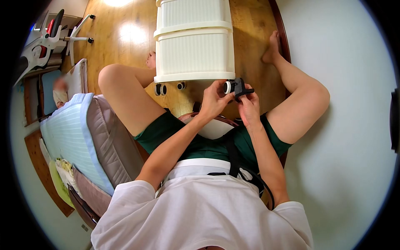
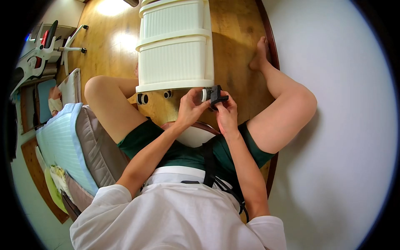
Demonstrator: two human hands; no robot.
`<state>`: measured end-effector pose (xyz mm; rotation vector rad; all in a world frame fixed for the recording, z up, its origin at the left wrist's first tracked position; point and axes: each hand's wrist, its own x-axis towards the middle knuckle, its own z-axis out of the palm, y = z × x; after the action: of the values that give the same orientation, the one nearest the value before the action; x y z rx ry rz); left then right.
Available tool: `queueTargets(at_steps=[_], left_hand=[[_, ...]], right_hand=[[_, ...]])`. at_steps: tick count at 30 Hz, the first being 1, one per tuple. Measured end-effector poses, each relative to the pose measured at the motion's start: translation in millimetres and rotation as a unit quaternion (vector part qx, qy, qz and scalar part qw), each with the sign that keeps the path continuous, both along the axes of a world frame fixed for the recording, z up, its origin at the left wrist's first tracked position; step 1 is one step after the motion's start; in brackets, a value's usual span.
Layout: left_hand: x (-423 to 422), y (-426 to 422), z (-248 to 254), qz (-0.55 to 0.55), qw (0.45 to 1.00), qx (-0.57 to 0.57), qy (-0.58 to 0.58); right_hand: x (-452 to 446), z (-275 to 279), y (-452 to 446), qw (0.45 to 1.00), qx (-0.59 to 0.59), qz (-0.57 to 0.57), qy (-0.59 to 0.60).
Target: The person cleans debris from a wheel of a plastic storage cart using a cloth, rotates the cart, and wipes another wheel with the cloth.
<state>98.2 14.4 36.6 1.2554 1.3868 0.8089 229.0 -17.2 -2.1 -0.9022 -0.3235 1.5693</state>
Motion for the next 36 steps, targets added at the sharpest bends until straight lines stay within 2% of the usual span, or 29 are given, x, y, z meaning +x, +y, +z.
queueTargets(at_steps=[3, 5, 9, 12, 15, 18, 22, 28, 36], left_hand=[[-3, 2, 2, -0.006, 1.000, -0.017, -0.006], [-4, 2, 0, -0.005, 1.000, -0.018, -0.024], [-4, 2, -2, -0.008, 0.999, -0.036, -0.034], [-2, 1, -1, -0.003, 0.999, -0.016, -0.036], [-1, 1, -1, -0.001, 0.999, -0.011, -0.051], [-3, 1, -3, -0.005, 1.000, 0.003, -0.030], [-3, 2, 0, -0.002, 0.999, -0.013, -0.035], [-6, 3, -6, -0.016, 0.999, -0.012, 0.026], [-4, 2, -5, -0.017, 0.999, 0.005, 0.041]], right_hand=[[0, 6, 3, 0.999, -0.035, 0.006, 0.007], [-1, -3, 4, 1.000, -0.014, 0.002, -0.027], [-7, -6, 12, 0.990, 0.005, -0.037, -0.133], [-5, 2, 27, 0.980, -0.055, 0.002, -0.192], [-10, -6, 34, 0.961, -0.072, -0.023, -0.266], [-16, -6, 21, 0.979, -0.145, -0.051, -0.131], [-10, 1, 9, 0.992, -0.094, -0.076, 0.047], [-10, 17, 10, 0.993, -0.021, -0.029, -0.113], [-10, 6, 31, 0.974, -0.044, -0.020, -0.223]])
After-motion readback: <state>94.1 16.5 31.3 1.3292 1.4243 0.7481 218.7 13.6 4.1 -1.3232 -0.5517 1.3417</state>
